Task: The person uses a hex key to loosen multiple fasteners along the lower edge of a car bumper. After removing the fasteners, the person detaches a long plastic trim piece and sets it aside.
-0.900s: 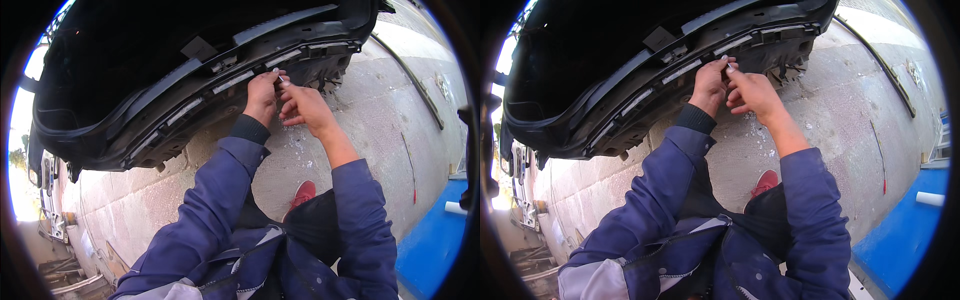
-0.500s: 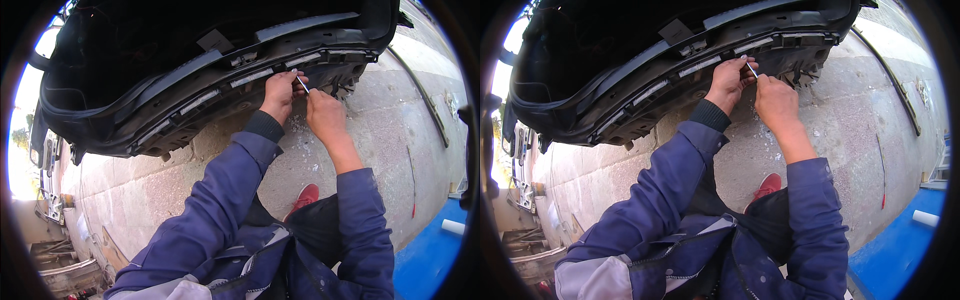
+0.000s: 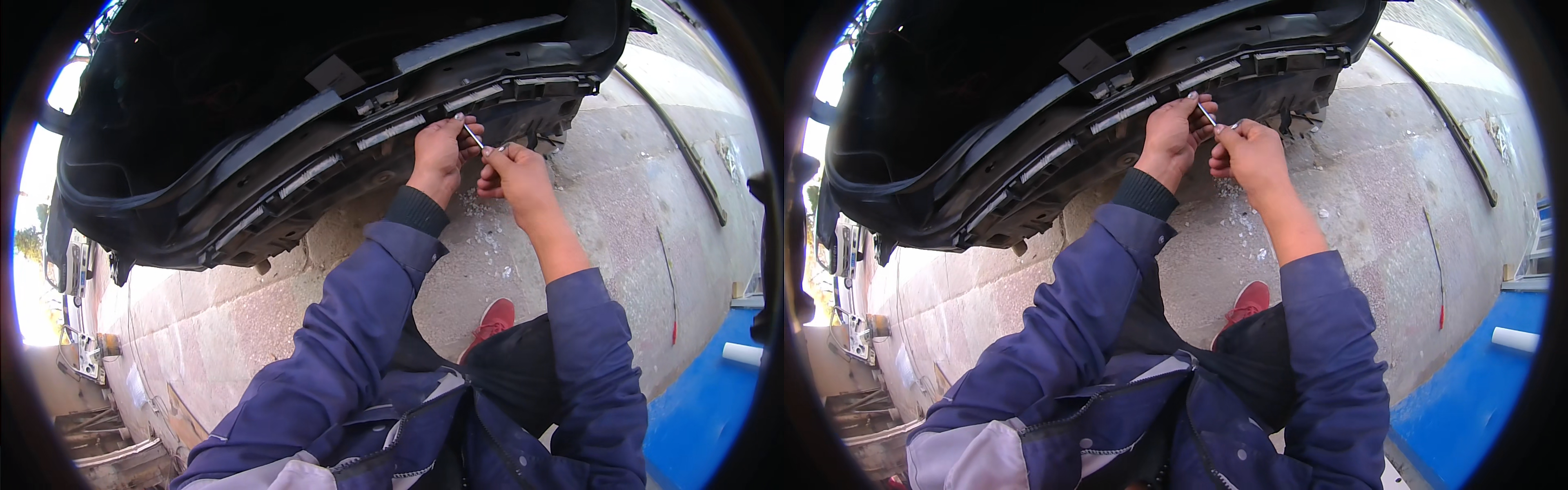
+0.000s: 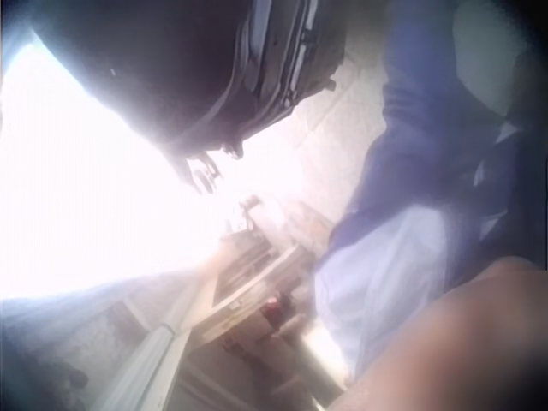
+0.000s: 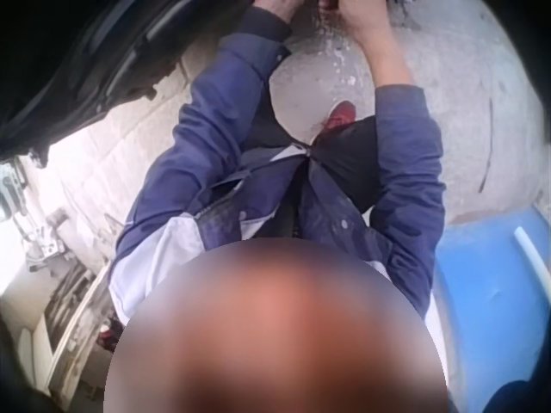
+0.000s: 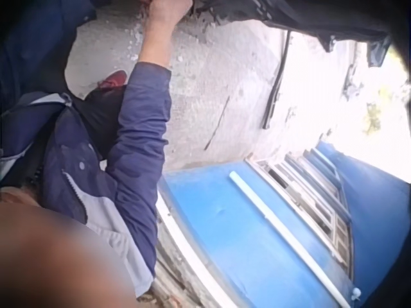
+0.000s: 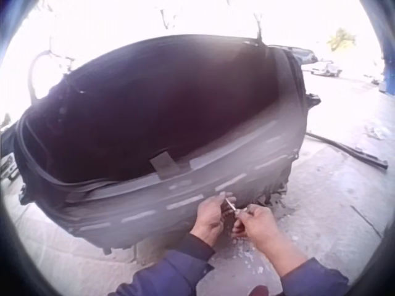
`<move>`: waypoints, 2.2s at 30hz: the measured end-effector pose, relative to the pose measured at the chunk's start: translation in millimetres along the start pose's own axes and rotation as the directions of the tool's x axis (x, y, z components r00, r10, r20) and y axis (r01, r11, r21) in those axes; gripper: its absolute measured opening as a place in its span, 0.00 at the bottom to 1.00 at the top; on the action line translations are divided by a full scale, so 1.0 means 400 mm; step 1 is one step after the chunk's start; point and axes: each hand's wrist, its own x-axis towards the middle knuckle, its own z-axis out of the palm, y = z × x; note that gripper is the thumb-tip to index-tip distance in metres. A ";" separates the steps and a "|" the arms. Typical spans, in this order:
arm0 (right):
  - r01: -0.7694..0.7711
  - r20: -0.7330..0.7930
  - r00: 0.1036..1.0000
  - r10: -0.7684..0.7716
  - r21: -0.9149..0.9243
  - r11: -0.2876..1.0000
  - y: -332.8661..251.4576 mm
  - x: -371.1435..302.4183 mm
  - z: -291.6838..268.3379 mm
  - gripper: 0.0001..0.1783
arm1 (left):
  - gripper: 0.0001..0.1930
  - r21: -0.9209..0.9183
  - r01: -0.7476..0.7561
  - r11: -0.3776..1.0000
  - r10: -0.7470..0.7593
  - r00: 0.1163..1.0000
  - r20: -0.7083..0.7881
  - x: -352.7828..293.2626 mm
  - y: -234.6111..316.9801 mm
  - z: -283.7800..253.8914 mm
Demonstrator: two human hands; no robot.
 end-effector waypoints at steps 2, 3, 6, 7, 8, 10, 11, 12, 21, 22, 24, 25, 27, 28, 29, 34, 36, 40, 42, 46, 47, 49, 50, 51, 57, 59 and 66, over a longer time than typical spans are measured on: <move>0.320 -0.017 0.896 -0.444 -0.667 0.673 0.004 -0.012 0.011 0.14 | 0.13 0.014 -0.006 1.000 0.006 1.000 -0.010 -0.001 -0.004 0.003; 0.401 0.095 0.767 -0.635 -0.843 0.359 0.006 -0.022 0.017 0.15 | 0.13 0.022 -0.015 1.000 0.015 1.000 -0.027 -0.003 -0.006 0.004; 0.410 0.178 0.709 -0.682 -0.892 0.193 0.001 -0.044 0.035 0.16 | 0.13 0.025 -0.033 0.999 0.034 0.998 -0.052 -0.007 -0.008 0.009; 0.397 0.105 0.771 -0.629 -0.850 0.346 -0.003 -0.045 0.041 0.17 | 0.13 0.011 -0.039 0.999 0.039 0.998 -0.046 -0.007 -0.007 0.009; 0.372 0.042 0.827 -0.560 -0.789 0.489 -0.007 -0.045 0.045 0.18 | 0.13 -0.002 -0.034 0.999 0.034 0.998 -0.055 -0.008 -0.005 0.010; -0.017 -0.016 1.000 0.014 -0.174 0.985 -0.023 -0.032 0.036 0.21 | 0.14 0.015 -0.028 0.999 0.029 0.998 -0.056 -0.009 -0.002 0.009; -0.136 0.029 0.990 0.135 0.039 0.990 -0.028 -0.029 0.027 0.21 | 0.14 0.010 -0.020 1.000 0.021 0.998 -0.054 -0.010 -0.001 0.010; -0.256 0.096 0.966 0.240 0.243 0.935 -0.029 -0.027 0.018 0.22 | 0.14 0.002 -0.002 1.000 0.002 0.998 -0.056 -0.010 0.000 0.012; 0.387 0.164 0.751 -0.639 -0.894 0.226 0.031 -0.022 0.034 0.10 | 0.13 0.050 -0.022 0.998 0.024 0.998 -0.052 -0.043 -0.010 0.023; 0.406 0.180 0.724 -0.666 -0.891 0.201 0.033 -0.025 0.033 0.11 | 0.12 0.064 -0.032 0.997 0.036 0.997 -0.061 -0.046 -0.011 0.024; 0.397 0.188 0.723 -0.664 -0.901 0.177 0.032 -0.029 0.036 0.12 | 0.11 0.091 -0.029 0.995 0.037 0.995 -0.094 -0.048 -0.011 0.024; 0.405 0.146 0.728 -0.670 -0.880 0.248 0.028 -0.028 0.035 0.13 | 0.11 0.110 -0.040 0.993 0.049 0.996 -0.075 -0.045 -0.008 0.024; 0.390 0.054 0.773 -0.632 -0.826 0.407 0.014 -0.024 0.030 0.17 | 0.11 0.021 -0.026 0.999 0.026 1.000 -0.011 -0.041 -0.003 0.025; 0.322 -0.009 0.824 -0.566 -0.815 0.482 0.003 -0.019 0.025 0.19 | 0.12 -0.023 -0.010 1.000 0.011 1.000 0.017 -0.039 -0.002 0.027; 0.248 -0.072 0.866 -0.494 -0.797 0.551 -0.009 -0.010 0.019 0.22 | 0.14 0.043 0.002 0.999 -0.002 1.000 -0.009 -0.040 -0.003 0.029; -0.113 -0.160 0.984 0.076 -0.238 0.965 -0.047 -0.002 -0.005 0.31 | 0.19 -0.071 -0.034 0.997 0.037 0.998 0.045 -0.046 -0.022 0.043; -0.234 0.021 0.972 0.233 0.014 0.972 -0.048 -0.008 -0.015 0.29 | 0.19 -0.110 -0.018 0.994 0.024 0.998 0.051 -0.042 -0.026 0.045; -0.158 0.149 0.979 0.137 0.136 0.978 -0.023 -0.005 -0.004 0.23 | 0.21 -0.173 -0.025 0.985 0.042 0.995 0.092 -0.029 -0.033 0.039; -0.087 0.090 0.993 0.082 0.055 0.995 -0.011 0.006 0.000 0.19 | 0.22 -0.253 0.031 0.967 -0.015 0.998 0.066 -0.018 -0.034 0.035; 0.290 0.040 0.893 -0.447 -0.812 0.506 -0.003 0.011 -0.012 0.13 | 0.16 -0.467 -0.039 0.883 -0.032 0.989 -0.142 -0.002 -0.043 0.038; 0.308 0.058 0.848 -0.527 -0.864 0.399 -0.001 0.004 -0.011 0.12 | 0.11 -0.507 -0.042 0.861 -0.049 0.985 -0.163 0.002 -0.042 0.038; 0.308 0.097 0.790 -0.606 -0.916 0.256 -0.004 -0.005 -0.012 0.12 | 0.09 -0.561 -0.086 0.824 -0.044 0.976 -0.213 0.011 -0.039 0.045; 0.302 0.107 0.786 -0.609 -0.926 0.228 -0.006 -0.011 -0.015 0.12 | 0.09 -0.591 -0.098 0.801 -0.070 0.965 -0.254 0.014 -0.040 0.049; 0.294 0.115 0.784 -0.610 -0.934 0.201 -0.009 -0.016 -0.019 0.13 | 0.08 -0.607 -0.117 0.786 -0.058 0.964 -0.261 0.017 -0.039 0.053; 0.306 0.122 0.788 -0.603 -0.928 0.212 -0.019 -0.023 -0.034 0.13 | 0.06 -0.626 -0.166 0.762 -0.083 0.933 -0.349 0.031 -0.029 0.088; 0.324 0.136 0.774 -0.619 -0.924 0.202 -0.024 -0.024 -0.040 0.13 | 0.06 -0.637 -0.150 0.756 -0.139 0.914 -0.380 0.035 -0.024 0.096; 0.263 0.018 0.913 -0.408 -0.791 0.553 -0.102 -0.001 -0.155 0.18 | 0.04 -0.519 -0.075 0.851 -0.105 0.946 -0.308 0.005 -0.075 0.066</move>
